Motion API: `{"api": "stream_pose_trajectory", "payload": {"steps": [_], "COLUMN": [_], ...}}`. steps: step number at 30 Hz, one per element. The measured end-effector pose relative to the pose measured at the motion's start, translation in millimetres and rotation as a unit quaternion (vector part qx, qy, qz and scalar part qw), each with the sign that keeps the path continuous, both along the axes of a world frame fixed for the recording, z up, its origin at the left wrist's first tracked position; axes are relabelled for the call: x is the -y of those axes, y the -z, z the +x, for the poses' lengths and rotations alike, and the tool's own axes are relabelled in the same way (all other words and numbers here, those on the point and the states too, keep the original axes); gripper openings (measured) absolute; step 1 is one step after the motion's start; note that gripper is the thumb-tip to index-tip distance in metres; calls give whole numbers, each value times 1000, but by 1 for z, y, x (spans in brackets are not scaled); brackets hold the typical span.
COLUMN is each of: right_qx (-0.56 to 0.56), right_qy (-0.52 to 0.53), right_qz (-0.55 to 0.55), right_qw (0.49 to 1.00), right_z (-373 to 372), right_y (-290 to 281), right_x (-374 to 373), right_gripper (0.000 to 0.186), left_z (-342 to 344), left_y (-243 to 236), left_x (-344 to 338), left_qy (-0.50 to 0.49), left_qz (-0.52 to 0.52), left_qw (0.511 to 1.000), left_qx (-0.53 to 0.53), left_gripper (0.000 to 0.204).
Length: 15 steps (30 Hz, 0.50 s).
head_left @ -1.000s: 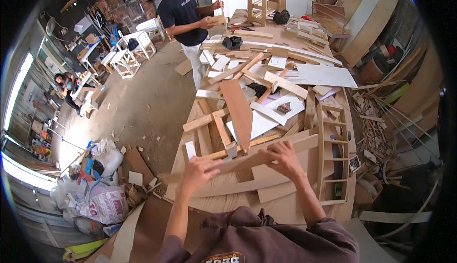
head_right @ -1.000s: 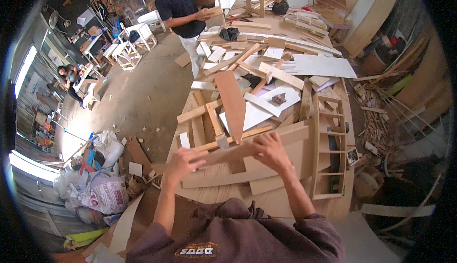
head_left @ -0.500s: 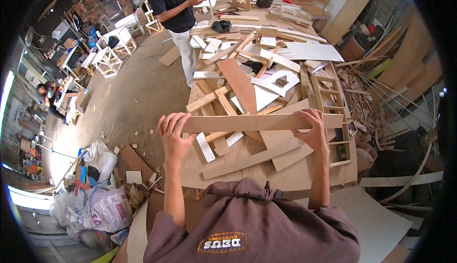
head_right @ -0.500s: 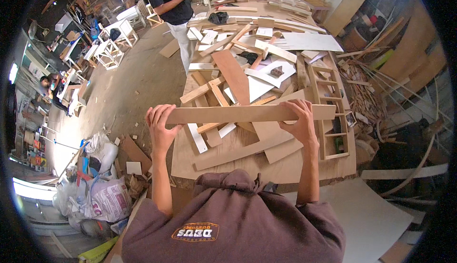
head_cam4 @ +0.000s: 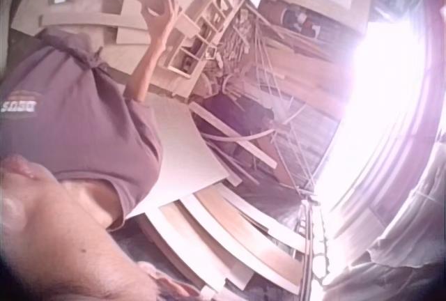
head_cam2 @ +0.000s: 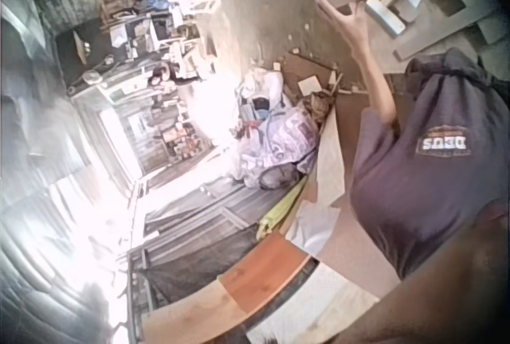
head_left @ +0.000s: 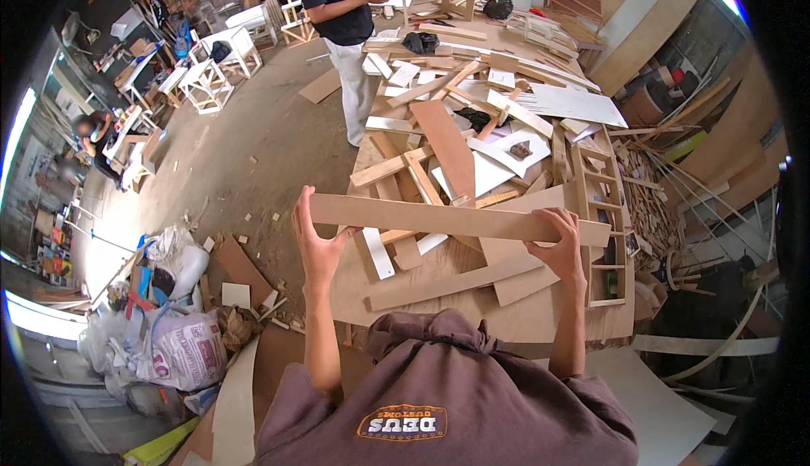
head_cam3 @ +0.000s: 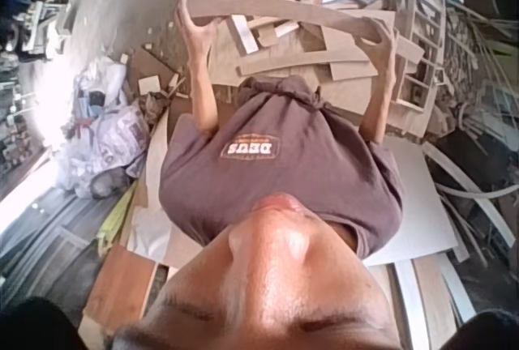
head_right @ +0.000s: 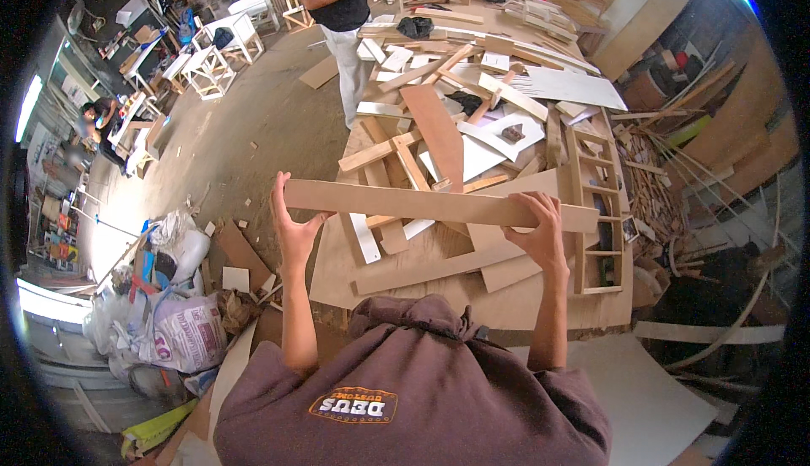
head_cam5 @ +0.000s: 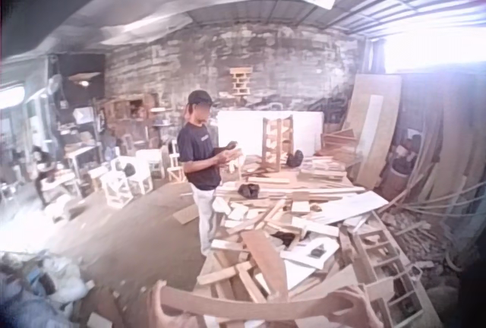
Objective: The person marks lines on wooden boards using a combination square and sands the edges and surfaces of several wooden pieces with sandpaper.
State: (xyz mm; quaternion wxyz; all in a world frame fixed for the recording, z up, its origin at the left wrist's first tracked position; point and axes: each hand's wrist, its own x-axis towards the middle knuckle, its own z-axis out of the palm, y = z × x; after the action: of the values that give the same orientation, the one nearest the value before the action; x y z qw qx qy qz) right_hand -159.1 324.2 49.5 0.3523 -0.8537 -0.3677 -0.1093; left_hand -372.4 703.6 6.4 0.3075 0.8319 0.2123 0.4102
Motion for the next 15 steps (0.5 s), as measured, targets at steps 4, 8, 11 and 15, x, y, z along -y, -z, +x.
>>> {"api": "stream_pose_trajectory", "payload": {"steps": [4, 8, 11, 15], "right_qx": [-68, -247, -264, -182], "right_qy": [-37, -129, -178, -199], "right_qz": [-38, -84, -192, -268], "right_qw": [996, 957, 928, 925], "right_z": [-8, -32, -65, -90], "right_y": [18, 62, 110, 154], "right_x": [-21, -57, -94, -130], "right_gripper": [52, 49, 32, 25], "left_z": [-25, -60, -93, -141], "left_y": [12, 47, 80, 121], "left_x": [0, 4, 22, 50], "left_qy": [-70, -134, -141, -159], "left_qz": [-12, -69, -174, -263], "left_qw": [997, 988, 972, 945], "left_qx": [-23, -36, -69, -114], "left_gripper": [100, 87, 68, 57]}}
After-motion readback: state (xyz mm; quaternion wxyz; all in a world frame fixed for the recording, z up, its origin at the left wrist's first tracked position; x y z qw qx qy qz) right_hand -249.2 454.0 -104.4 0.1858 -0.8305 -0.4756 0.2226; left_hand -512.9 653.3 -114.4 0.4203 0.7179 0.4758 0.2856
